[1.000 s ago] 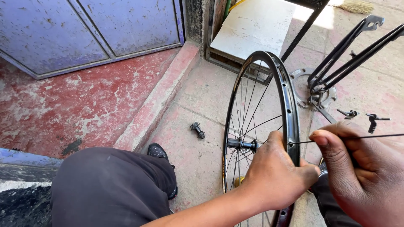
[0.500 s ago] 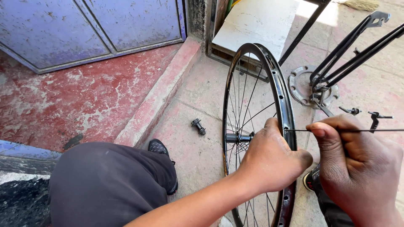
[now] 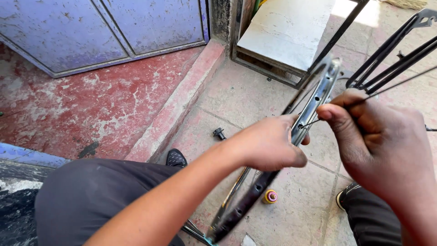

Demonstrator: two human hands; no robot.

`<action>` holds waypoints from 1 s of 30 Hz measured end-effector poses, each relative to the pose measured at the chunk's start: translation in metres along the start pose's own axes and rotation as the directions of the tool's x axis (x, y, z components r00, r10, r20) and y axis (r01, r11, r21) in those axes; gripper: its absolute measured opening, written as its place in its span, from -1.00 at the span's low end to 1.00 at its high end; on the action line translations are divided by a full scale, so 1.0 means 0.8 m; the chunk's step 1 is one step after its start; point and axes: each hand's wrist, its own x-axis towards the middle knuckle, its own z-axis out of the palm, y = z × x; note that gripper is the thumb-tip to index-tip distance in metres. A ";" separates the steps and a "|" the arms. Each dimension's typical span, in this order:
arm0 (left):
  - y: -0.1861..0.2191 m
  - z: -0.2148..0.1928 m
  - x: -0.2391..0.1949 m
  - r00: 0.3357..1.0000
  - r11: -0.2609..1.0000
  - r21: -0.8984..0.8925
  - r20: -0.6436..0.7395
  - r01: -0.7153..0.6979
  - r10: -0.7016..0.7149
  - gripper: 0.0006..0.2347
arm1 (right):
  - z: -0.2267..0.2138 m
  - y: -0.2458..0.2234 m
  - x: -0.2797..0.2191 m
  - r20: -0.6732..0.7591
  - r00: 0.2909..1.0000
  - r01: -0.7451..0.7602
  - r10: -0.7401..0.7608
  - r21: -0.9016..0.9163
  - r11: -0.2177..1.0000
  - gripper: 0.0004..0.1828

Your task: The person removes a spoke from a bicycle wheel hub, applies lubricant from a yellow bottle to the spoke, and then inserts the spoke into the rim. The person repeats this process for multiple spokes, threading them through the rim holes and securing them.

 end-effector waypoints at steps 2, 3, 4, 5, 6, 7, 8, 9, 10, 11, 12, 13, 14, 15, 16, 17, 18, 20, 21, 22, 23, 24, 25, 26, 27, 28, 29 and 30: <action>-0.003 -0.009 0.005 0.999 0.999 0.020 0.017 -0.039 0.039 -0.72 | 0.000 -0.001 0.008 0.021 1.000 -0.023 0.023 0.012 1.000 -0.78; -0.002 -0.013 0.007 0.998 0.997 0.053 0.049 -0.050 0.047 -0.72 | 0.000 -0.001 0.012 0.044 0.999 -0.022 0.021 0.020 1.000 -0.76; -0.001 -0.019 0.008 0.995 0.994 0.088 0.081 -0.062 0.055 -0.72 | 0.000 -0.001 0.016 0.063 0.998 -0.023 0.021 0.029 0.999 -0.72; -0.002 -0.021 0.010 0.995 0.994 0.088 0.081 -0.061 0.053 -0.72 | 0.001 -0.002 0.019 0.064 0.998 -0.022 0.020 0.030 0.999 -0.72; -0.002 -0.023 0.013 0.994 0.988 0.134 0.089 -0.076 0.065 -0.72 | 0.001 -0.002 0.021 0.071 0.997 -0.030 0.028 0.024 0.999 -0.72; -0.003 -0.025 0.016 0.992 0.979 0.180 0.097 -0.092 0.076 -0.73 | 0.001 -0.002 0.023 0.079 0.996 -0.037 0.035 0.018 0.999 -0.71; -0.007 -0.027 0.020 0.992 0.979 0.180 0.104 -0.094 0.076 -0.73 | 0.002 -0.001 0.025 0.079 0.996 -0.043 0.042 0.016 0.999 -0.71; -0.012 -0.029 0.023 0.986 0.960 0.226 0.077 -0.164 0.150 -0.77 | 0.004 0.000 0.026 0.072 0.997 -0.016 0.013 0.036 0.999 -0.73; -0.017 -0.031 0.026 0.973 0.935 0.271 0.054 -0.230 0.224 -0.81 | 0.005 0.001 0.028 0.067 0.998 0.012 -0.015 0.058 0.998 -0.74; -0.015 -0.032 0.024 0.973 0.936 0.267 0.061 -0.230 0.222 -0.81 | 0.005 0.003 0.028 0.071 0.997 0.005 -0.009 0.057 0.998 -0.74; -0.013 -0.036 0.021 0.974 0.921 0.321 0.040 -0.222 0.221 -0.85 | 0.006 0.005 0.031 0.075 0.997 0.010 -0.014 0.054 0.999 -0.73; -0.011 -0.040 0.017 0.975 0.903 0.374 0.019 -0.212 0.221 -0.88 | 0.007 0.005 0.034 0.078 0.997 0.015 -0.019 0.050 0.999 -0.71; -0.014 -0.041 0.020 0.976 0.903 0.375 0.017 -0.209 0.219 -0.88 | 0.010 0.006 0.036 0.078 0.997 0.017 -0.021 0.054 0.998 -0.71; -0.016 -0.041 0.023 0.961 0.877 0.419 -0.035 -0.235 0.274 -0.90 | 0.012 0.007 0.038 0.067 0.997 0.032 -0.036 0.059 0.998 -0.74; -0.018 -0.041 0.026 0.940 0.848 0.463 -0.082 -0.258 0.331 -0.90 | 0.013 0.009 0.039 0.057 0.997 0.047 -0.051 0.064 0.997 -0.76; -0.019 -0.042 0.028 0.941 0.848 0.464 -0.083 -0.256 0.329 -0.90 | 0.015 0.008 0.041 0.057 0.997 0.048 -0.052 0.066 0.997 -0.76; -0.019 -0.043 0.031 0.931 0.827 0.507 -0.118 -0.243 0.345 -0.90 | 0.017 0.008 0.042 0.050 0.997 0.055 -0.059 0.076 0.996 -0.73; -0.019 -0.046 0.037 0.919 0.804 0.550 -0.151 -0.228 0.364 -0.90 | 0.019 0.008 0.045 0.040 0.997 0.061 -0.065 0.085 0.995 -0.70; -0.018 -0.047 0.039 0.915 0.789 0.574 -0.160 -0.220 0.371 -0.89 | 0.021 0.009 0.046 0.037 0.998 0.056 -0.060 0.094 0.994 -0.73; -0.017 -0.048 0.042 0.910 0.773 0.598 -0.169 -0.211 0.379 -0.89 | 0.022 0.010 0.047 0.033 0.998 0.051 -0.055 0.103 0.993 -0.75; -0.012 -0.048 0.042 0.910 0.773 0.599 -0.168 -0.212 0.380 -0.89 | 0.021 0.010 0.046 0.032 0.998 0.051 -0.055 0.102 0.993 -0.75; -0.007 -0.048 0.043 0.924 0.751 0.626 -0.124 -0.210 0.362 -0.87 | 0.020 0.009 0.045 0.031 0.999 0.027 -0.031 0.119 0.992 -0.73; -0.002 -0.048 0.043 0.937 0.727 0.653 -0.079 -0.210 0.342 -0.85 | 0.019 0.008 0.044 0.030 1.000 0.003 -0.007 0.137 0.991 -0.71; 0.000 -0.046 0.047 0.936 0.727 0.652 -0.076 -0.214 0.344 -0.85 | 0.019 0.014 0.044 0.030 1.000 0.000 -0.004 0.134 0.991 -0.71; 0.001 -0.044 0.052 0.925 0.707 0.663 -0.058 -0.245 0.376 -0.84 | 0.019 0.019 0.044 0.026 1.000 -0.010 0.006 0.139 0.990 -0.73; 0.002 -0.043 0.057 0.913 0.685 0.675 -0.042 -0.274 0.407 -0.82 | 0.019 0.024 0.044 0.019 1.000 -0.018 0.015 0.146 0.989 -0.75; 0.007 -0.046 0.060 0.912 0.683 0.676 -0.041 -0.276 0.409 -0.82 | 0.020 0.030 0.044 0.017 1.000 -0.018 0.016 0.144 0.989 -0.75; 0.011 -0.047 0.062 0.918 0.697 0.665 -0.044 -0.267 0.394 -0.85 | 0.021 0.036 0.044 -0.011 1.000 -0.002 0.004 0.132 0.991 -0.76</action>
